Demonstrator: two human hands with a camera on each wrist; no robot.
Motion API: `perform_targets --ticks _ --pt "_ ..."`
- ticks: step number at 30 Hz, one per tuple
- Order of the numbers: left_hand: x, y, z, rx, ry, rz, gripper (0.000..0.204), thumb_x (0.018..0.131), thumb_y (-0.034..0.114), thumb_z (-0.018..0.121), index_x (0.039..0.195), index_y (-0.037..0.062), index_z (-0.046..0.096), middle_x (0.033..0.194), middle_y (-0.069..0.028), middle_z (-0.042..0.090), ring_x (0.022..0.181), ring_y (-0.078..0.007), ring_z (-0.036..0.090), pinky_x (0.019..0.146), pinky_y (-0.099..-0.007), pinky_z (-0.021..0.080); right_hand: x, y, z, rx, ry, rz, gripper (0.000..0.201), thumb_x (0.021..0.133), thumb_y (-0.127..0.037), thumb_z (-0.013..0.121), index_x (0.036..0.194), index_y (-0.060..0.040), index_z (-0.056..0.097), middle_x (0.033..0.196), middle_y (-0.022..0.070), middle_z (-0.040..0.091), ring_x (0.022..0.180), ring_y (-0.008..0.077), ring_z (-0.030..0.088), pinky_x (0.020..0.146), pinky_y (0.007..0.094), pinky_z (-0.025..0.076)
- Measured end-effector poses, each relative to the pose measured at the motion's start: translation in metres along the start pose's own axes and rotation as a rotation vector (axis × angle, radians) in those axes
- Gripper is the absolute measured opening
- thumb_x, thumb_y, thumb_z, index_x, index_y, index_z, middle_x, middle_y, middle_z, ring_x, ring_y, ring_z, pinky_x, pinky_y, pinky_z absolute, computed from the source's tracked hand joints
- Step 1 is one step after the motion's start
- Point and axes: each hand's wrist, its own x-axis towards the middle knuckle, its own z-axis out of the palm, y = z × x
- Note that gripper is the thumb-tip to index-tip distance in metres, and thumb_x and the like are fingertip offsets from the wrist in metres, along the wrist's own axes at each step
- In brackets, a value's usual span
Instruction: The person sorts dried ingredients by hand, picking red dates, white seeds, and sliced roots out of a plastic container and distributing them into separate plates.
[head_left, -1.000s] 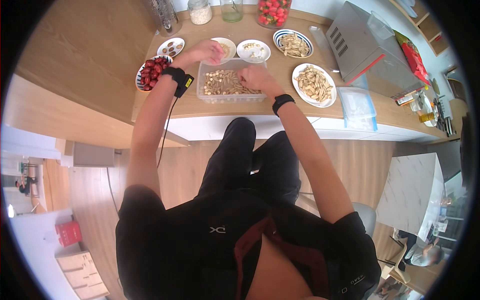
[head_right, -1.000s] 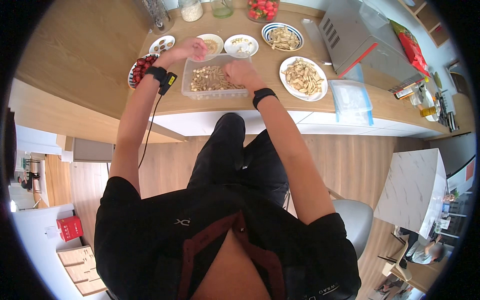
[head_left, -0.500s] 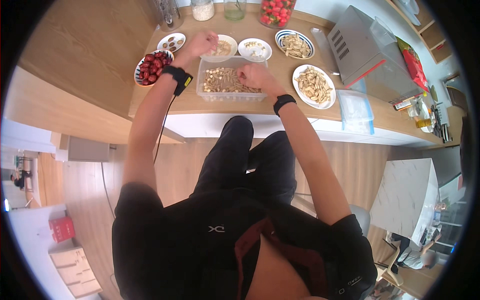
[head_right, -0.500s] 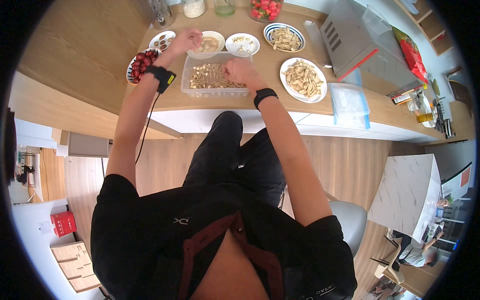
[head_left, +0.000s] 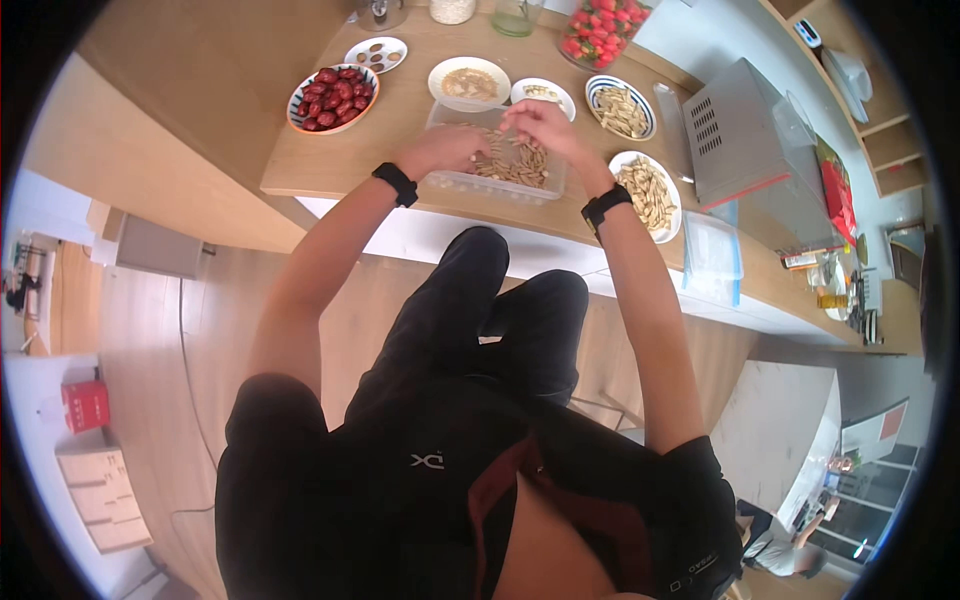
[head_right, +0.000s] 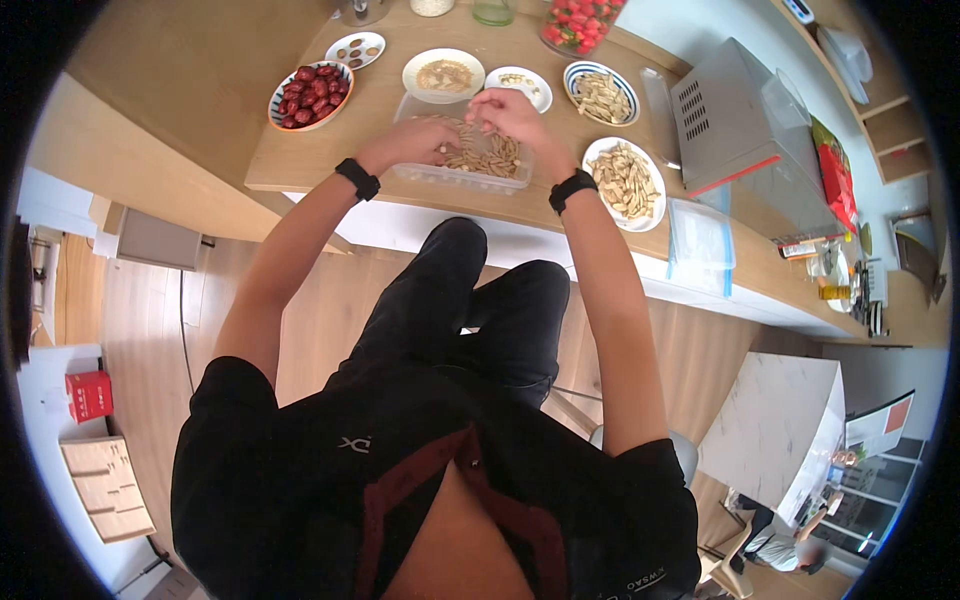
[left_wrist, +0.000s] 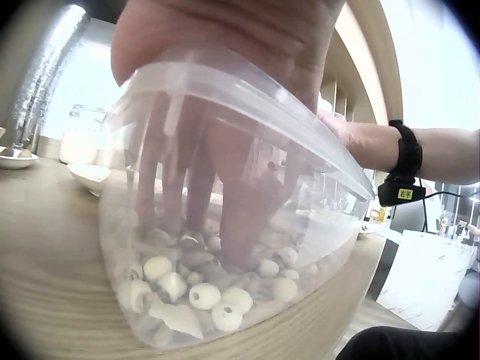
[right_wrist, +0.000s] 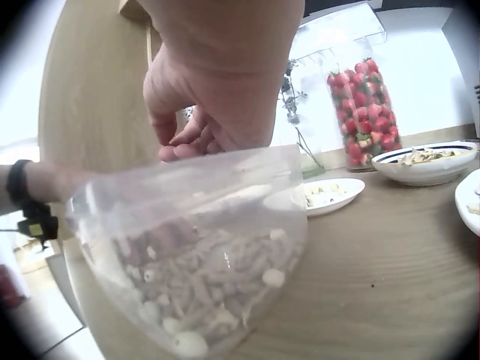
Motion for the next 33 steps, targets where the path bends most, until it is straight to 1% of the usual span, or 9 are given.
perform_targets --ticks 5,10,16,19,23,25,26,28,33 --pt "-0.001 -0.001 0.000 -0.008 -0.010 -0.047 0.035 0.072 0.014 0.075 0.106 0.0142 0.068 0.110 -0.0049 0.064 0.106 -0.0283 0.061 0.087 -0.0443 0.048 0.030 -0.030 -0.009 -0.013 0.003 0.035 0.018 0.091 -0.024 0.059 0.100 -0.0117 0.067 0.093 -0.0056 0.070 0.072 0.0014 0.054 0.061 0.0187 0.041" --pt "0.000 -0.002 0.002 -0.007 -0.018 -0.073 0.036 0.070 0.014 0.077 0.105 0.0151 0.069 0.107 -0.0053 0.065 0.105 -0.0283 0.061 0.086 -0.0432 0.049 0.065 -0.053 -0.007 -0.111 0.077 0.090 0.022 0.090 -0.028 0.063 0.105 -0.0111 0.065 0.093 -0.0037 0.065 0.073 0.0025 0.053 0.062 0.0189 0.041" --pt "0.004 -0.007 0.010 0.001 -0.002 -0.051 0.034 0.070 0.012 0.076 0.102 0.0149 0.069 0.106 -0.0039 0.065 0.103 -0.0274 0.061 0.086 -0.0423 0.049 0.082 -0.041 -0.009 -0.050 0.337 0.005 0.025 0.092 -0.019 0.059 0.113 -0.0059 0.063 0.092 -0.0006 0.064 0.077 0.0074 0.061 0.063 0.0222 0.049" --pt "0.004 -0.005 0.009 -0.023 -0.040 -0.102 0.033 0.069 0.012 0.075 0.101 0.0151 0.069 0.107 -0.0025 0.065 0.103 -0.0273 0.062 0.086 -0.0413 0.050 0.058 -0.047 -0.009 -0.289 0.183 -0.091 0.022 0.094 -0.016 0.056 0.113 -0.0066 0.063 0.088 -0.0007 0.065 0.076 0.0070 0.061 0.064 0.0229 0.048" --pt "0.003 -0.001 0.005 -0.025 0.011 -0.110 0.032 0.070 0.012 0.077 0.101 0.0158 0.073 0.104 -0.0063 0.069 0.101 -0.0271 0.064 0.082 -0.0418 0.052 0.033 -0.005 -0.003 -0.327 -0.063 -0.196 0.022 0.092 -0.014 0.058 0.112 -0.0060 0.063 0.089 0.0021 0.067 0.078 0.0130 0.064 0.067 0.0276 0.050" --pt "0.001 -0.001 0.004 0.003 0.037 -0.088 0.030 0.070 0.012 0.076 0.100 0.0148 0.072 0.104 -0.0063 0.069 0.101 -0.0277 0.064 0.082 -0.0422 0.052 0.013 0.017 0.009 -0.772 -0.101 -0.353 0.021 0.087 -0.010 0.060 0.108 -0.0068 0.062 0.090 0.0074 0.067 0.080 0.0253 0.066 0.071 0.0350 0.052" --pt "0.001 -0.001 0.006 0.036 0.064 -0.063 0.029 0.071 0.013 0.076 0.099 0.0138 0.071 0.104 -0.0063 0.068 0.101 -0.0282 0.063 0.082 -0.0425 0.052 0.004 0.025 0.015 -0.770 -0.101 -0.347 0.021 0.087 -0.010 0.060 0.108 -0.0068 0.062 0.090 0.0074 0.067 0.080 0.0253 0.066 0.071 0.0350 0.052" --pt "0.002 -0.002 0.008 0.035 0.064 -0.063 0.028 0.071 0.013 0.076 0.098 0.0129 0.070 0.104 -0.0064 0.068 0.101 -0.0285 0.063 0.082 -0.0425 0.051 -0.007 0.039 0.023 -0.888 -0.065 -0.517 0.021 0.082 -0.009 0.063 0.103 -0.0079 0.062 0.088 0.0124 0.067 0.083 0.0362 0.064 0.075 0.0422 0.052" --pt "0.001 0.005 0.000 0.035 0.041 -0.064 0.026 0.071 0.010 0.069 0.097 0.0109 0.065 0.108 -0.0069 0.065 0.105 -0.0295 0.061 0.083 -0.0427 0.050 0.000 0.041 0.021 -0.961 -0.128 -0.370 0.021 0.080 -0.009 0.064 0.101 -0.0081 0.062 0.084 0.0149 0.066 0.085 0.0368 0.064 0.074 0.0442 0.051"
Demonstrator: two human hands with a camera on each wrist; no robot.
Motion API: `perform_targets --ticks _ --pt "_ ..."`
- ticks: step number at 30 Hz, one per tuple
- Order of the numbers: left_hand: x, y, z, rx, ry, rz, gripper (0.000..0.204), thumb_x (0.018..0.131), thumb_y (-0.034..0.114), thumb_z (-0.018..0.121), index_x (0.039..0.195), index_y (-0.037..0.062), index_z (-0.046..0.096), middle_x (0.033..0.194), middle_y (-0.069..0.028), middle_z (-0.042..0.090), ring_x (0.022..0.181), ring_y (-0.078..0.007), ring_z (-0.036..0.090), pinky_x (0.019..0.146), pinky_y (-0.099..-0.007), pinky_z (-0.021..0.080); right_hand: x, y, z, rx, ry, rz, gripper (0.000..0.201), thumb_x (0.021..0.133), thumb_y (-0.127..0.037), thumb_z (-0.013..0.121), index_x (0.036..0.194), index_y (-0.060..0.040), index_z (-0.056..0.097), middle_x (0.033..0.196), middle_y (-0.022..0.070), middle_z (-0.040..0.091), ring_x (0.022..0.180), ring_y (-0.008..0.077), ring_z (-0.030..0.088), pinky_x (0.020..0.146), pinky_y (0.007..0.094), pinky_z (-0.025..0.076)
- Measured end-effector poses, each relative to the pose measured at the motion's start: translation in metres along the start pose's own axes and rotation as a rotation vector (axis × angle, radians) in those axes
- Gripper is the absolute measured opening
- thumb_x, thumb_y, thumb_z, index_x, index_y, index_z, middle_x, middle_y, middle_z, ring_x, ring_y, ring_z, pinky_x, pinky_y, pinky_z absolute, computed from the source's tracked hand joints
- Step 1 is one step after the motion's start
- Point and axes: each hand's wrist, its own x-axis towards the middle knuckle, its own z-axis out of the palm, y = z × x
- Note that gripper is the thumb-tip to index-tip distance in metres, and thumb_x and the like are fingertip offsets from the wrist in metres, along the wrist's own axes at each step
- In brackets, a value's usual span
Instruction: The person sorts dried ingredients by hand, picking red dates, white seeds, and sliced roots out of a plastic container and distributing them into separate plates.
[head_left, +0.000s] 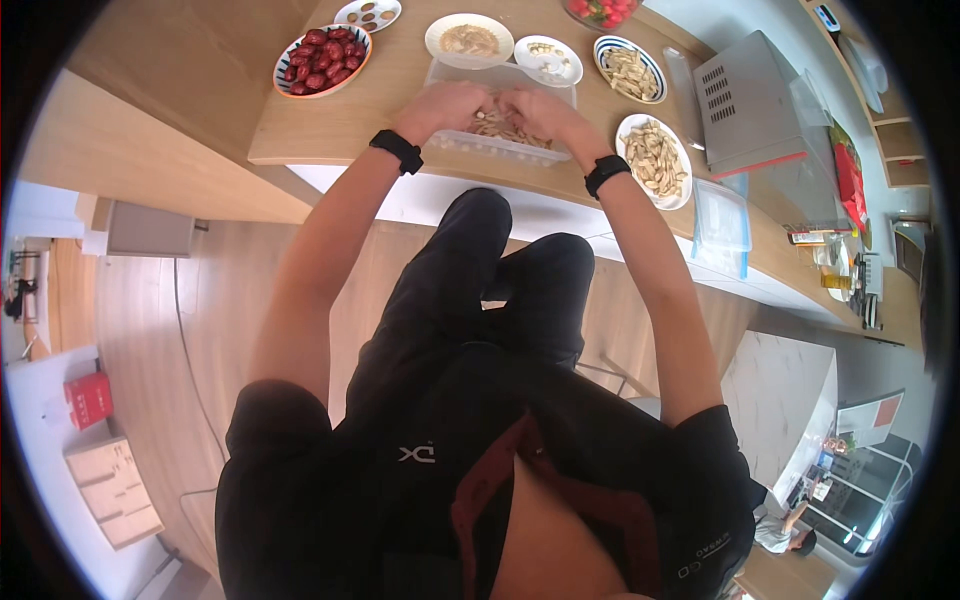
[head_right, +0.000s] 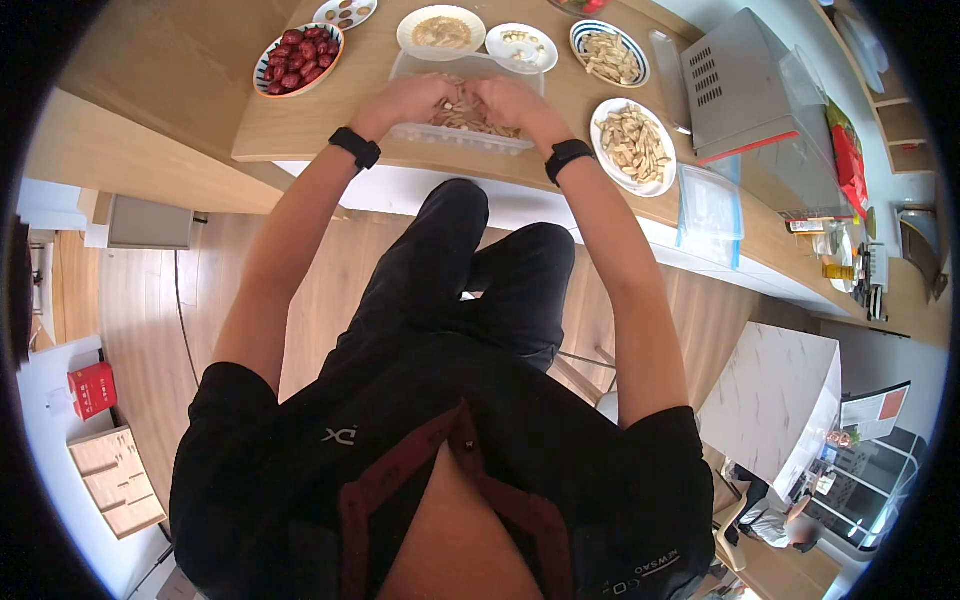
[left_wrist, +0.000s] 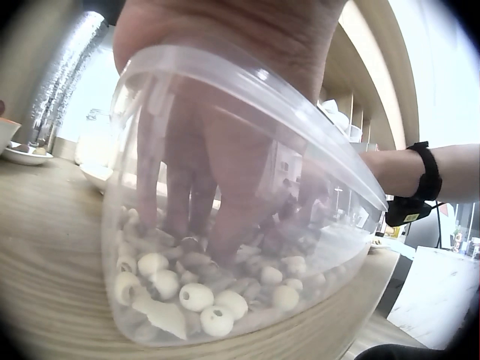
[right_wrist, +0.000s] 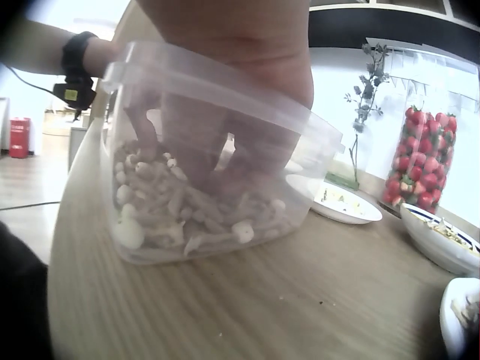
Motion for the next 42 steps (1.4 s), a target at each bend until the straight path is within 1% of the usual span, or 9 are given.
perform_targets --ticks 5,10,13,22,27,30,35,38,42 --pt "0.002 -0.005 0.006 0.016 -0.009 -0.047 0.029 0.072 0.008 0.068 0.101 0.0101 0.066 0.109 -0.0079 0.066 0.103 -0.0298 0.062 0.084 -0.0421 0.050 0.002 -0.001 -0.003 -0.001 -0.056 0.043 0.015 0.080 -0.008 0.063 0.095 -0.0065 0.063 0.084 0.0165 0.066 0.080 0.0353 0.065 0.072 0.0423 0.051" --pt "0.002 -0.005 0.006 0.006 -0.005 -0.059 0.031 0.071 0.009 0.067 0.102 0.0087 0.067 0.108 -0.0097 0.066 0.103 -0.0299 0.062 0.085 -0.0431 0.050 0.009 -0.005 -0.018 0.389 0.109 0.191 0.006 0.084 -0.006 0.063 0.091 -0.0050 0.065 0.079 0.0052 0.066 0.071 0.0154 0.063 0.068 0.0307 0.051" --pt "0.002 -0.004 0.006 0.028 -0.004 -0.057 0.030 0.072 0.010 0.068 0.101 0.0101 0.069 0.106 -0.0118 0.067 0.103 -0.0307 0.063 0.086 -0.0438 0.050 0.023 -0.006 -0.031 0.558 0.224 0.191 0.007 0.088 -0.007 0.062 0.094 -0.0046 0.065 0.081 0.0004 0.066 0.073 0.0104 0.062 0.068 0.0278 0.051" --pt "0.003 -0.003 0.004 0.053 -0.035 -0.086 0.026 0.072 0.015 0.068 0.098 0.0090 0.067 0.105 -0.0116 0.066 0.100 -0.0323 0.063 0.084 -0.0455 0.050 0.101 0.001 -0.062 0.888 0.497 0.481 0.017 0.093 -0.011 0.057 0.106 0.0005 0.063 0.095 0.0068 0.070 0.084 0.0148 0.069 0.067 0.0269 0.056" --pt "0.000 -0.006 0.008 0.068 -0.006 -0.084 0.027 0.072 0.014 0.069 0.099 0.0095 0.068 0.102 -0.0113 0.066 0.099 -0.0324 0.063 0.083 -0.0457 0.050 0.090 0.006 -0.047 0.641 0.483 0.403 0.019 0.094 -0.011 0.055 0.109 -0.0004 0.062 0.096 0.0103 0.070 0.075 0.0165 0.071 0.060 0.0272 0.055" --pt "0.003 -0.005 0.010 0.061 -0.011 -0.067 0.028 0.072 0.013 0.069 0.099 0.0098 0.068 0.102 -0.0109 0.067 0.099 -0.0322 0.063 0.083 -0.0457 0.050 0.053 -0.010 -0.044 0.552 0.387 0.258 0.018 0.089 -0.009 0.060 0.104 -0.0002 0.064 0.082 0.0094 0.069 0.072 0.0184 0.071 0.063 0.0288 0.053" --pt "0.000 0.000 0.003 0.022 0.026 -0.043 0.018 0.072 0.009 0.066 0.090 0.0096 0.069 0.097 -0.0123 0.067 0.097 -0.0323 0.064 0.082 -0.0458 0.051 0.018 0.000 -0.005 0.207 0.057 -0.006 0.029 0.084 -0.012 0.066 0.113 -0.0071 0.062 0.096 0.0122 0.069 0.093 0.0279 0.067 0.082 0.0379 0.052" --pt "-0.001 0.001 0.002 0.038 0.017 -0.048 0.021 0.073 0.010 0.066 0.093 0.0104 0.069 0.099 -0.0114 0.067 0.099 -0.0319 0.063 0.083 -0.0452 0.051 0.010 -0.001 0.007 0.020 0.188 -0.118 0.031 0.081 -0.011 0.068 0.111 -0.0087 0.063 0.097 0.0150 0.068 0.093 0.0346 0.064 0.085 0.0407 0.051" --pt "0.000 0.002 0.001 0.024 0.031 -0.064 0.023 0.072 0.008 0.067 0.095 0.0106 0.069 0.101 -0.0112 0.067 0.101 -0.0316 0.062 0.086 -0.0449 0.050 0.009 -0.007 -0.002 0.020 0.027 0.040 0.028 0.079 -0.009 0.068 0.107 -0.0081 0.063 0.095 0.0151 0.068 0.092 0.0351 0.063 0.084 0.0409 0.051"
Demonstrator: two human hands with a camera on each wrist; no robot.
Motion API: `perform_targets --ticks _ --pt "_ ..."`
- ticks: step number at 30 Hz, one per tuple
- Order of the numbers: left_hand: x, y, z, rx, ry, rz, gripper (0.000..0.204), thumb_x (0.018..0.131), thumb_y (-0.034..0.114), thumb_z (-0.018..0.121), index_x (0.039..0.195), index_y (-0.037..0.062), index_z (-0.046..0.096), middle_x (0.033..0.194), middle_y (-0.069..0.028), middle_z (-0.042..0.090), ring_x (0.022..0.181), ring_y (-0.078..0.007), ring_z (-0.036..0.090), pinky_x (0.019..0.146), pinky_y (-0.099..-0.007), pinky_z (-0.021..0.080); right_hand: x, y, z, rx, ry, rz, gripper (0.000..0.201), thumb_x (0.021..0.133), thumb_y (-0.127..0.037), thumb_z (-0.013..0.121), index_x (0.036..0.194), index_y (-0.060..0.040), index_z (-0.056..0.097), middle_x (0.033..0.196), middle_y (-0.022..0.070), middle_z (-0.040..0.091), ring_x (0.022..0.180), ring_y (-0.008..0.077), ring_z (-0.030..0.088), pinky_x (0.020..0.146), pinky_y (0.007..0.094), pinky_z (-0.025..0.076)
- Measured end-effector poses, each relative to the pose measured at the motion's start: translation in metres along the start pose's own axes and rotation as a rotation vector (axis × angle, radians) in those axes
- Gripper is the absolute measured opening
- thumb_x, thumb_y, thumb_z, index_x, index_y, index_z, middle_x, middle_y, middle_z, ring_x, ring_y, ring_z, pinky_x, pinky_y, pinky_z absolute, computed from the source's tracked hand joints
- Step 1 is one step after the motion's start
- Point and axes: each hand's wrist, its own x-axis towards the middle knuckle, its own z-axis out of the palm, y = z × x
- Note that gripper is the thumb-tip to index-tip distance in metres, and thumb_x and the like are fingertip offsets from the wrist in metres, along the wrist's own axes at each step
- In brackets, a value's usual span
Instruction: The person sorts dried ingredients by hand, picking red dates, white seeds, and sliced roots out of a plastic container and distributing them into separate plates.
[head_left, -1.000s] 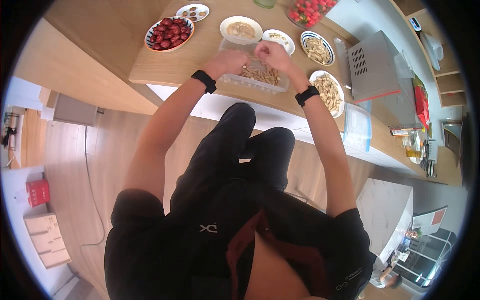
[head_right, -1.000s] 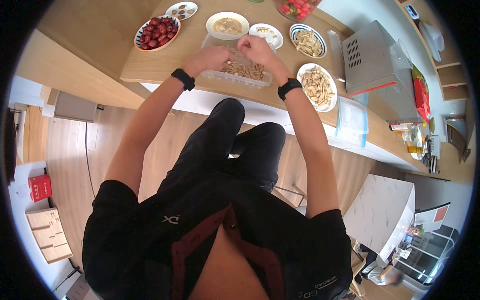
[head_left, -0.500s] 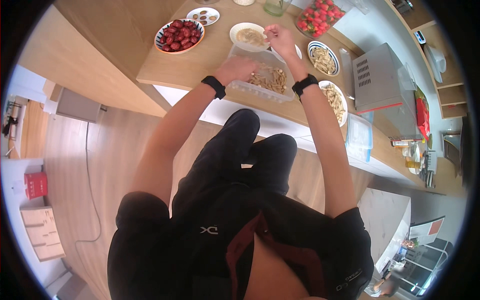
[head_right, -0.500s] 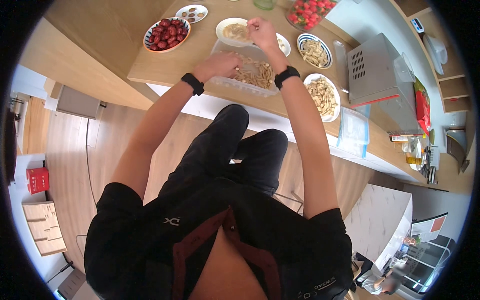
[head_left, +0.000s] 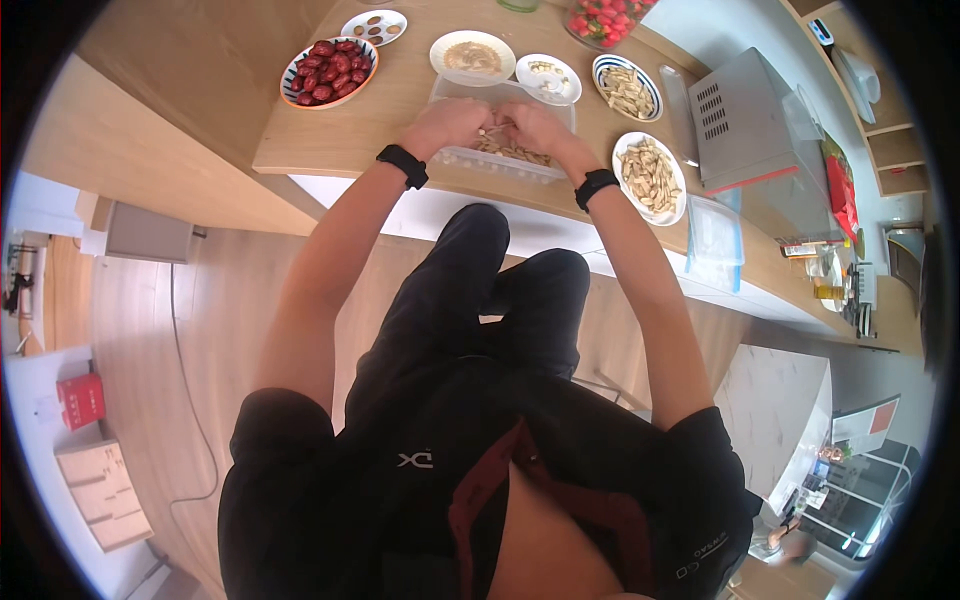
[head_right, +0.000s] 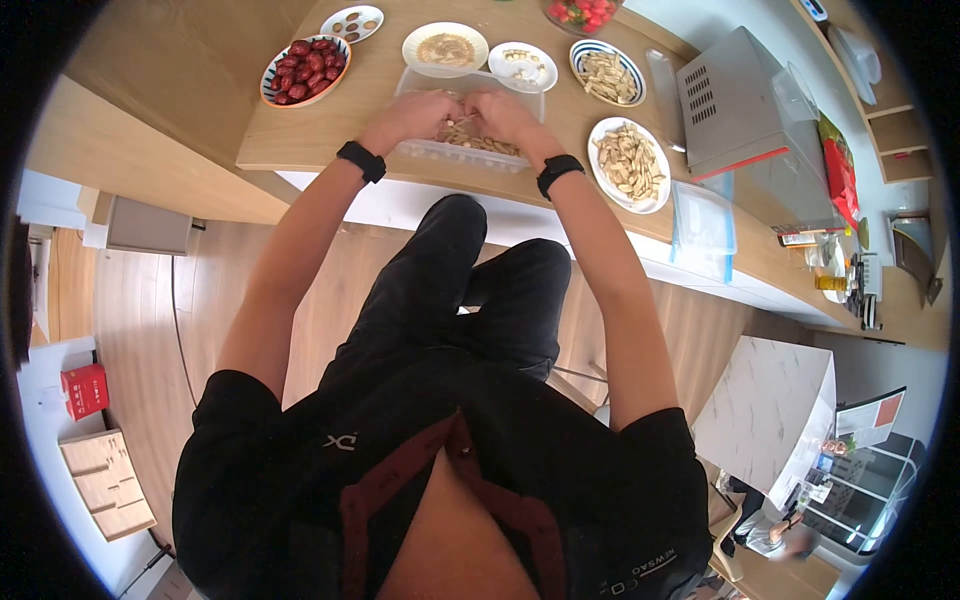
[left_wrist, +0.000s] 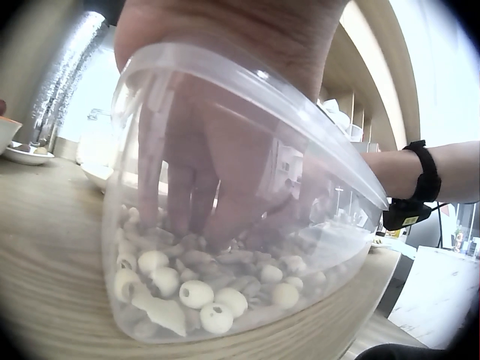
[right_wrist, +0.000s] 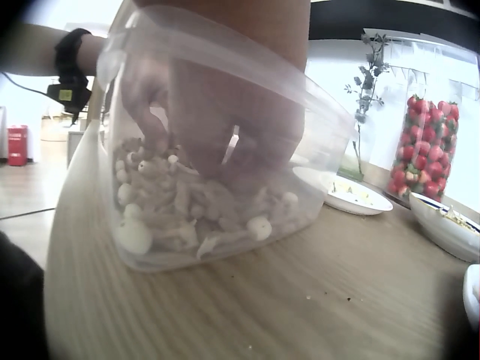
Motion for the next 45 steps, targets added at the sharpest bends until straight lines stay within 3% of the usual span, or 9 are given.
perform_targets --ticks 5,15,17,22,28,31,33,39,45 --pt "-0.002 0.004 -0.006 0.001 -0.031 -0.014 0.027 0.072 0.005 0.066 0.098 0.0099 0.069 0.104 -0.0113 0.067 0.103 -0.0318 0.062 0.087 -0.0448 0.050 0.005 0.009 0.001 0.118 -0.081 0.094 0.014 0.079 -0.005 0.065 0.093 -0.0050 0.067 0.087 0.0144 0.069 0.083 0.0294 0.066 0.075 0.0374 0.052" --pt "0.003 -0.005 0.005 -0.005 -0.085 -0.128 0.024 0.074 0.007 0.070 0.097 0.0102 0.069 0.104 -0.0107 0.068 0.102 -0.0304 0.064 0.086 -0.0428 0.051 0.032 0.014 -0.060 0.519 -0.034 0.213 0.020 0.082 -0.009 0.068 0.102 -0.0063 0.071 0.086 -0.0005 0.069 0.076 0.0087 0.064 0.064 0.0272 0.051" --pt "0.002 -0.008 0.008 -0.009 -0.001 -0.037 0.024 0.074 0.006 0.064 0.097 0.0096 0.068 0.101 -0.0142 0.068 0.097 -0.0343 0.063 0.081 -0.0454 0.050 0.046 0.011 -0.074 0.629 0.114 0.415 0.020 0.088 -0.015 0.067 0.105 -0.0053 0.070 0.088 -0.0006 0.069 0.078 0.0070 0.064 0.062 0.0235 0.050" --pt "-0.001 -0.004 0.003 0.013 -0.015 -0.038 0.023 0.074 0.005 0.064 0.097 0.0094 0.068 0.103 -0.0135 0.067 0.100 -0.0341 0.062 0.082 -0.0459 0.050 0.079 0.025 -0.071 0.820 0.300 0.372 0.027 0.091 -0.018 0.065 0.112 -0.0017 0.066 0.094 0.0028 0.069 0.081 0.0100 0.067 0.067 0.0254 0.054" --pt "0.002 -0.011 0.010 0.009 0.022 0.000 0.020 0.072 0.005 0.066 0.092 0.0087 0.068 0.098 -0.0128 0.067 0.096 -0.0337 0.063 0.079 -0.0453 0.051 0.055 0.008 -0.064 0.589 0.365 0.340 0.019 0.091 -0.011 0.058 0.104 0.0005 0.066 0.089 0.0052 0.070 0.081 0.0131 0.069 0.067 0.0279 0.055" --pt "0.004 -0.012 0.010 0.002 -0.016 -0.010 0.015 0.071 0.005 0.065 0.086 0.0077 0.065 0.094 -0.0119 0.067 0.093 -0.0332 0.064 0.076 -0.0451 0.051 0.028 0.002 -0.057 0.555 0.218 0.277 0.019 0.089 -0.011 0.060 0.103 -0.0002 0.067 0.086 0.0080 0.070 0.077 0.0167 0.069 0.068 0.0289 0.054" --pt "0.003 -0.008 0.004 -0.002 -0.085 -0.025 0.012 0.073 0.005 0.060 0.085 0.0078 0.063 0.095 -0.0112 0.066 0.096 -0.0322 0.062 0.076 -0.0448 0.049 0.010 0.011 -0.041 0.269 0.064 0.076 0.016 0.087 -0.011 0.062 0.098 -0.0008 0.068 0.088 0.0142 0.071 0.076 0.0252 0.070 0.069 0.0336 0.055" --pt "0.001 -0.009 0.008 -0.007 0.022 -0.009 0.006 0.074 0.006 0.058 0.080 0.0068 0.058 0.090 -0.0111 0.064 0.092 -0.0331 0.061 0.073 -0.0457 0.048 -0.010 0.026 -0.019 -0.371 -0.034 0.126 0.016 0.079 -0.006 0.065 0.093 0.0000 0.068 0.091 0.0236 0.068 0.086 0.0390 0.066 0.074 0.0449 0.054" --pt "0.002 -0.007 0.007 0.001 0.050 0.007 0.008 0.077 0.013 0.057 0.080 0.0060 0.058 0.089 -0.0140 0.064 0.091 -0.0341 0.061 0.074 -0.0477 0.048 -0.004 0.011 -0.015 -0.467 -0.185 0.221 0.013 0.081 -0.010 0.063 0.089 -0.0019 0.069 0.089 0.0218 0.069 0.084 0.0366 0.069 0.071 0.0438 0.056"
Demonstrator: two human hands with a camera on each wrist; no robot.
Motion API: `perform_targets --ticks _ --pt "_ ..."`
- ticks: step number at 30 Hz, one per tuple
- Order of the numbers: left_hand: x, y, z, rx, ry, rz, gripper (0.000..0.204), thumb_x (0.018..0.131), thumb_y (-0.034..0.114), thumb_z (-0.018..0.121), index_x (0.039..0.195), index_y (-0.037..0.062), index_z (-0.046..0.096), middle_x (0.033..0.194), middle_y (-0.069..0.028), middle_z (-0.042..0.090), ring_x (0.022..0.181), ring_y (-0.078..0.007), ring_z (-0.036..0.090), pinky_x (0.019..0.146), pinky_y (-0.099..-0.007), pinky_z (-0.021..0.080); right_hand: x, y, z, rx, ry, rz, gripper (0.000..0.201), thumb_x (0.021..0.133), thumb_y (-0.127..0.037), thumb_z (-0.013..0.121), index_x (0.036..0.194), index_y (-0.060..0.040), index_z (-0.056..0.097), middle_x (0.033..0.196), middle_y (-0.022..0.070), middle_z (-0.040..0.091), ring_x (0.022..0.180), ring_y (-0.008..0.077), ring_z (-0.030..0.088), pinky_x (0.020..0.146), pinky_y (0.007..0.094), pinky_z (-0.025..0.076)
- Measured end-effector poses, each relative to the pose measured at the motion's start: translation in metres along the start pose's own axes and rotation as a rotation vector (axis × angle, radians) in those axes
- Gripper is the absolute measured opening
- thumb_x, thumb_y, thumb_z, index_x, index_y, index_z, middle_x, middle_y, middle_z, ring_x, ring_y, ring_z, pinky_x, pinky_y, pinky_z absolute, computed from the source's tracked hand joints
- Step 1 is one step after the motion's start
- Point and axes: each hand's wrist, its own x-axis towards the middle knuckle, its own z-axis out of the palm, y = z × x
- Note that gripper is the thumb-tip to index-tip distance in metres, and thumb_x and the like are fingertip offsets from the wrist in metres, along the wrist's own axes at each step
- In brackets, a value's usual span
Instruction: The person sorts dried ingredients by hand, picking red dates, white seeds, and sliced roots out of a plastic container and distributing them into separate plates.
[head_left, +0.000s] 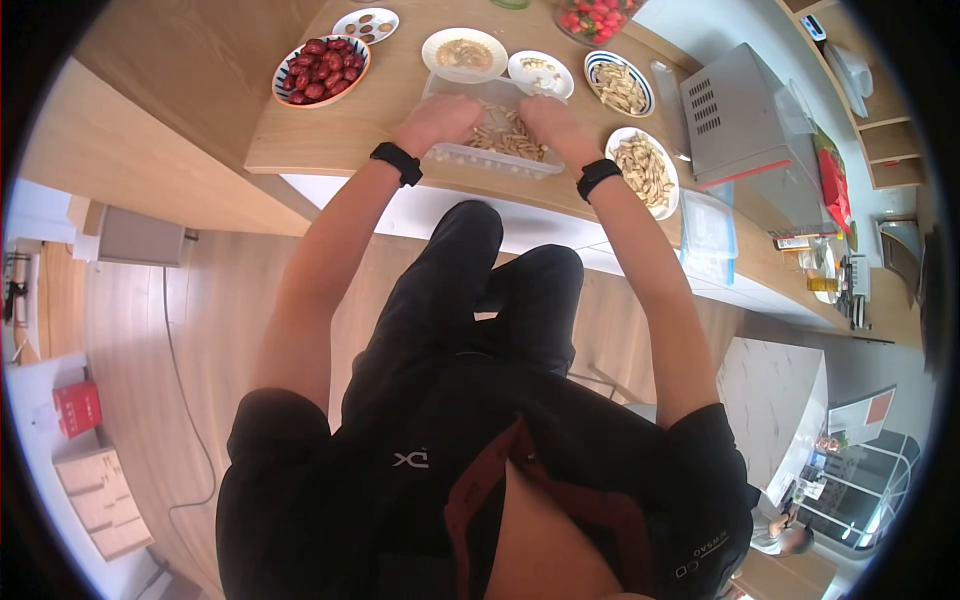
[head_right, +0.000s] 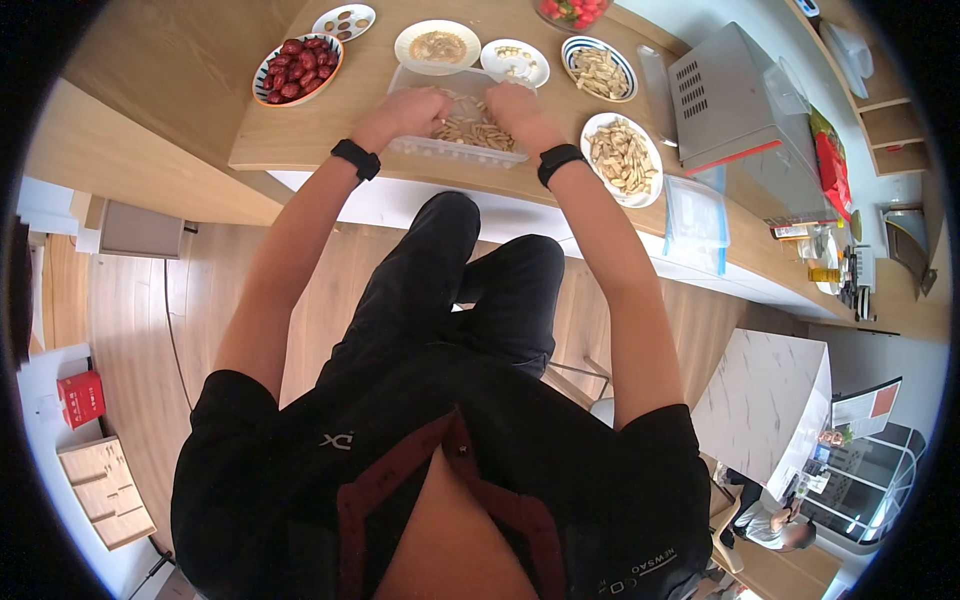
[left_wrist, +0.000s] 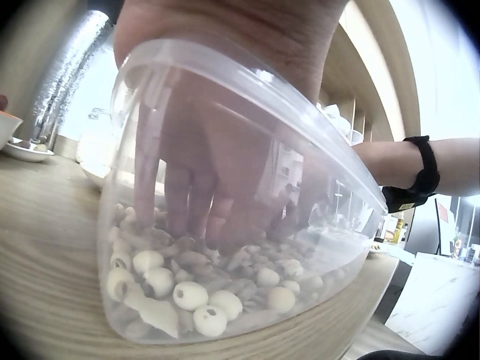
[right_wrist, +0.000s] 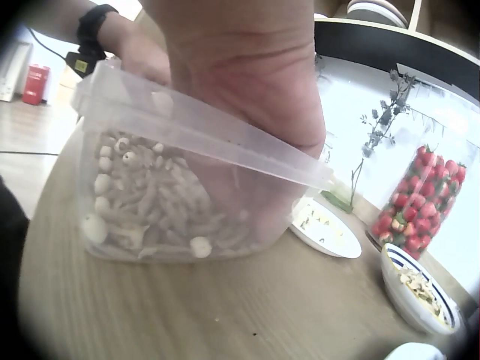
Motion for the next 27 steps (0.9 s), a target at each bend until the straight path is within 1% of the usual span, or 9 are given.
perform_targets --ticks 3,6,10,13,15,18,23,25,27 --pt "-0.001 0.005 -0.007 0.024 -0.084 -0.046 0.011 0.078 0.015 0.056 0.080 0.0051 0.060 0.090 -0.0153 0.064 0.091 -0.0347 0.061 0.076 -0.0478 0.048 -0.003 -0.008 0.000 0.034 0.019 0.074 0.012 0.081 -0.012 0.063 0.087 -0.0027 0.068 0.091 0.0202 0.069 0.088 0.0349 0.069 0.074 0.0441 0.056" --pt "0.001 0.004 -0.007 0.013 -0.077 -0.060 0.012 0.077 0.016 0.056 0.080 0.0047 0.060 0.091 -0.0155 0.064 0.090 -0.0355 0.061 0.076 -0.0478 0.049 -0.008 0.000 0.003 0.106 -0.006 -0.011 0.015 0.081 -0.015 0.064 0.087 -0.0024 0.067 0.090 0.0201 0.069 0.090 0.0352 0.068 0.076 0.0434 0.055" --pt "0.001 0.004 -0.008 0.020 -0.107 -0.048 0.014 0.077 0.017 0.056 0.079 0.0040 0.061 0.090 -0.0160 0.064 0.089 -0.0361 0.062 0.075 -0.0481 0.049 -0.003 0.003 -0.007 0.182 -0.023 0.011 0.013 0.079 -0.010 0.063 0.091 -0.0050 0.067 0.090 0.0182 0.069 0.090 0.0353 0.067 0.078 0.0454 0.053" --pt "0.003 0.003 -0.008 0.024 -0.135 -0.048 0.015 0.078 0.017 0.056 0.079 0.0037 0.061 0.091 -0.0164 0.064 0.089 -0.0363 0.062 0.075 -0.0483 0.049 0.003 0.016 -0.036 0.355 0.105 -0.040 0.018 0.081 -0.013 0.063 0.096 -0.0046 0.068 0.090 0.0179 0.070 0.088 0.0334 0.067 0.077 0.0427 0.053" --pt "0.003 0.001 -0.003 0.036 -0.142 -0.042 0.015 0.078 0.018 0.056 0.079 0.0036 0.061 0.091 -0.0165 0.064 0.089 -0.0363 0.062 0.075 -0.0484 0.049 0.016 0.042 -0.043 0.492 0.298 0.033 0.020 0.082 -0.017 0.062 0.100 -0.0093 0.070 0.095 0.0164 0.070 0.089 0.0330 0.067 0.079 0.0438 0.053" --pt "0.004 -0.003 0.003 0.036 0.001 0.033 0.015 0.073 0.017 0.060 0.076 0.0042 0.068 0.082 -0.0183 0.068 0.078 -0.0377 0.066 0.070 -0.0488 0.053 0.030 0.077 -0.041 0.524 0.426 0.113 0.021 0.083 -0.018 0.061 0.099 -0.0094 0.071 0.093 0.0161 0.071 0.086 0.0329 0.068 0.077 0.0420 0.054" --pt "0.000 0.001 -0.004 0.016 0.005 0.025 0.016 0.075 0.017 0.058 0.079 0.0049 0.068 0.084 -0.0181 0.068 0.083 -0.0373 0.066 0.074 -0.0493 0.052 0.033 0.106 -0.022 0.624 0.390 0.265 0.024 0.083 -0.020 0.063 0.101 -0.0055 0.071 0.086 0.0147 0.072 0.075 0.0269 0.070 0.072 0.0366 0.055" --pt "0.000 0.003 -0.005 0.013 -0.006 0.004 0.016 0.076 0.018 0.058 0.079 0.0051 0.068 0.085 -0.0180 0.068 0.084 -0.0371 0.066 0.074 -0.0494 0.052 0.036 0.106 -0.017 0.758 0.238 0.307 0.028 0.088 -0.017 0.062 0.111 -0.0011 0.065 0.089 0.0097 0.072 0.071 0.0155 0.067 0.067 0.0300 0.054" --pt "0.000 0.004 -0.005 0.009 -0.024 -0.007 0.017 0.077 0.018 0.057 0.079 0.0053 0.068 0.085 -0.0178 0.068 0.084 -0.0368 0.066 0.075 -0.0495 0.052 0.025 0.097 -0.017 0.805 0.248 0.283 0.028 0.087 -0.019 0.062 0.109 -0.0027 0.067 0.086 0.0103 0.072 0.072 0.0167 0.068 0.068 0.0307 0.054"
